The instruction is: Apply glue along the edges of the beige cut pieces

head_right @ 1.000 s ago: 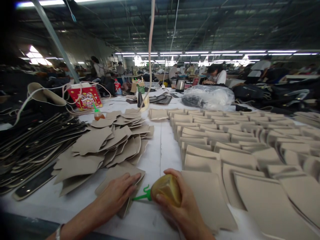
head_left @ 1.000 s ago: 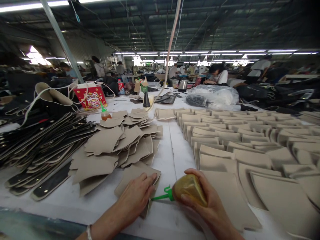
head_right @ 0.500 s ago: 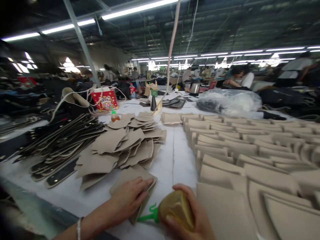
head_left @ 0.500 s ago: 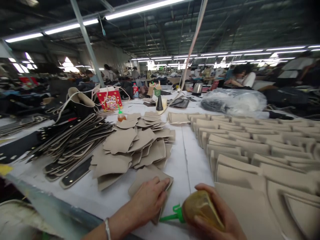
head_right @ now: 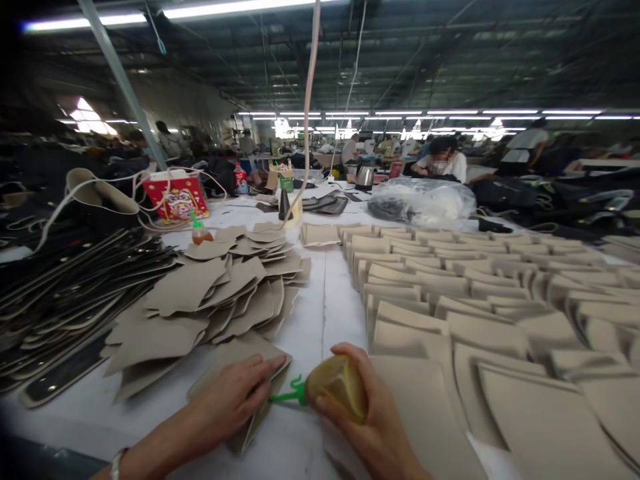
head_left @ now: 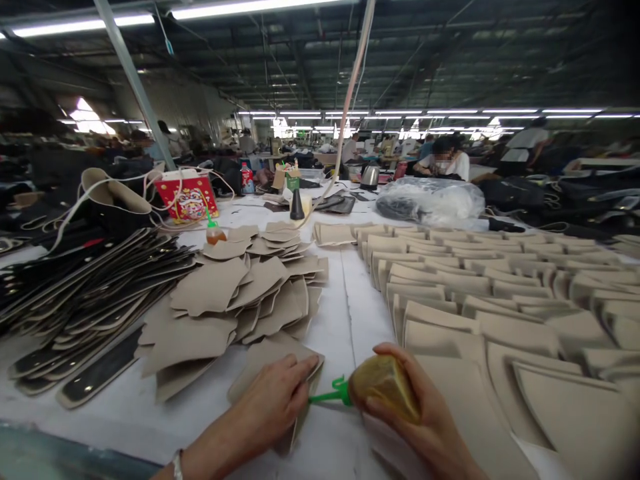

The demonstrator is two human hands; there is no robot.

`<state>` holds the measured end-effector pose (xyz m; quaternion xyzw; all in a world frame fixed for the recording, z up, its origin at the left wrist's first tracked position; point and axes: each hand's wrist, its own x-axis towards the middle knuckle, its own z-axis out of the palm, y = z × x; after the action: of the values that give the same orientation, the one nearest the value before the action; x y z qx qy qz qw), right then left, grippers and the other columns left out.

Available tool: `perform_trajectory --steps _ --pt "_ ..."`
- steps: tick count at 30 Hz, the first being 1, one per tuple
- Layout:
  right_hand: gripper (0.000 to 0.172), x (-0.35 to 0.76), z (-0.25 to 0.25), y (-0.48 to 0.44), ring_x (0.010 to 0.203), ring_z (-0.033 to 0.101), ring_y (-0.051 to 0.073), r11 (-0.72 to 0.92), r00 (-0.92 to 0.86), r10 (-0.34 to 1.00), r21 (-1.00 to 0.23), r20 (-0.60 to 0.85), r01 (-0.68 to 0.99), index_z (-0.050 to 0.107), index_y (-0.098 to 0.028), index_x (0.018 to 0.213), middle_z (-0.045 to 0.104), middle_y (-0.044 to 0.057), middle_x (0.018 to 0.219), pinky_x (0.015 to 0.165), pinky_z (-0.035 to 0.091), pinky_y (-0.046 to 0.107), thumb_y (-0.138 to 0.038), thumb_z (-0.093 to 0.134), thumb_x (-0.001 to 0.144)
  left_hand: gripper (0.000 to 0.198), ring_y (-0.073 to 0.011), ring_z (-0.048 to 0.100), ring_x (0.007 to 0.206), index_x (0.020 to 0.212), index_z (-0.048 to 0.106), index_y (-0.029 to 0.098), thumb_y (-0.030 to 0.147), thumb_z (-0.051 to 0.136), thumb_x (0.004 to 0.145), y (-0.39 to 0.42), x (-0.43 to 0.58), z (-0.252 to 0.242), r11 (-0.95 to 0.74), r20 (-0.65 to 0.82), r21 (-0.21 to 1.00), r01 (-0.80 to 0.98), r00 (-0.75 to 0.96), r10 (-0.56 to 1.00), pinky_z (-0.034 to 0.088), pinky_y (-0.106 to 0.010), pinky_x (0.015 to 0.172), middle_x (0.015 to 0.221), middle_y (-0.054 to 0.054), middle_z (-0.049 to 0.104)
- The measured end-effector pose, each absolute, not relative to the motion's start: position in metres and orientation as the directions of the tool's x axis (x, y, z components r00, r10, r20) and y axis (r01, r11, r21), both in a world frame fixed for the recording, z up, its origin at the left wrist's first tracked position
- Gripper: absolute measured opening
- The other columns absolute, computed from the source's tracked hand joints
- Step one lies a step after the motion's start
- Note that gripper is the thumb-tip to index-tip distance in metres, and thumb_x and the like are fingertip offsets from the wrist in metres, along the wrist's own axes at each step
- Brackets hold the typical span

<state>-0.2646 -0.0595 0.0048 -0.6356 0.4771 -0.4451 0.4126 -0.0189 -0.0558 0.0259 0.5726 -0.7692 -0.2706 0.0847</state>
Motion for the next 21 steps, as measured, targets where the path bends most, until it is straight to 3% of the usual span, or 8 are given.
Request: perform_trajectory --steps 7,11,21 --pt "0.045 -0.269 0.004 -0.070 0.097 0.059 0.018 -0.444 0.108 -0.889 -0.778 0.446 -0.445 0.048 -0.029 0.121 0.059 0.002 0.112 0.084 0.048 0.025 -0.041 0.069 0.083 0.046 -0.0201 0.060 0.093 0.133 0.050 0.032 0.024 0.033 0.092 -0.057 -0.018 0.027 0.204 -0.162 0.558 -0.804 -0.348 -0.923 0.044 -0.033 0.086 0.098 -0.004 0.061" --pt "0.044 -0.270 0.002 -0.063 0.095 0.060 0.016 -0.505 0.191 -0.862 -0.758 0.470 -0.413 0.045 -0.031 0.122 0.058 0.001 0.110 0.082 0.050 0.022 -0.036 0.068 0.085 0.047 -0.0208 0.060 0.094 0.132 0.051 0.031 0.021 0.034 0.090 -0.058 -0.018 0.027 0.203 -0.159 0.553 -0.808 -0.342 -0.926 0.044 -0.034 0.088 0.099 -0.005 0.062" --pt "0.041 -0.270 0.000 -0.058 0.100 0.058 0.016 -0.540 0.163 -0.830 -0.694 0.534 -0.476 0.045 -0.029 0.122 0.055 0.003 0.113 0.087 0.047 0.022 -0.034 0.066 0.086 0.046 -0.0211 0.060 0.096 0.131 0.052 0.031 0.021 0.034 0.090 -0.059 -0.018 0.028 0.202 -0.145 0.577 -0.791 -0.343 -0.928 0.045 -0.034 0.090 0.101 -0.004 0.063"
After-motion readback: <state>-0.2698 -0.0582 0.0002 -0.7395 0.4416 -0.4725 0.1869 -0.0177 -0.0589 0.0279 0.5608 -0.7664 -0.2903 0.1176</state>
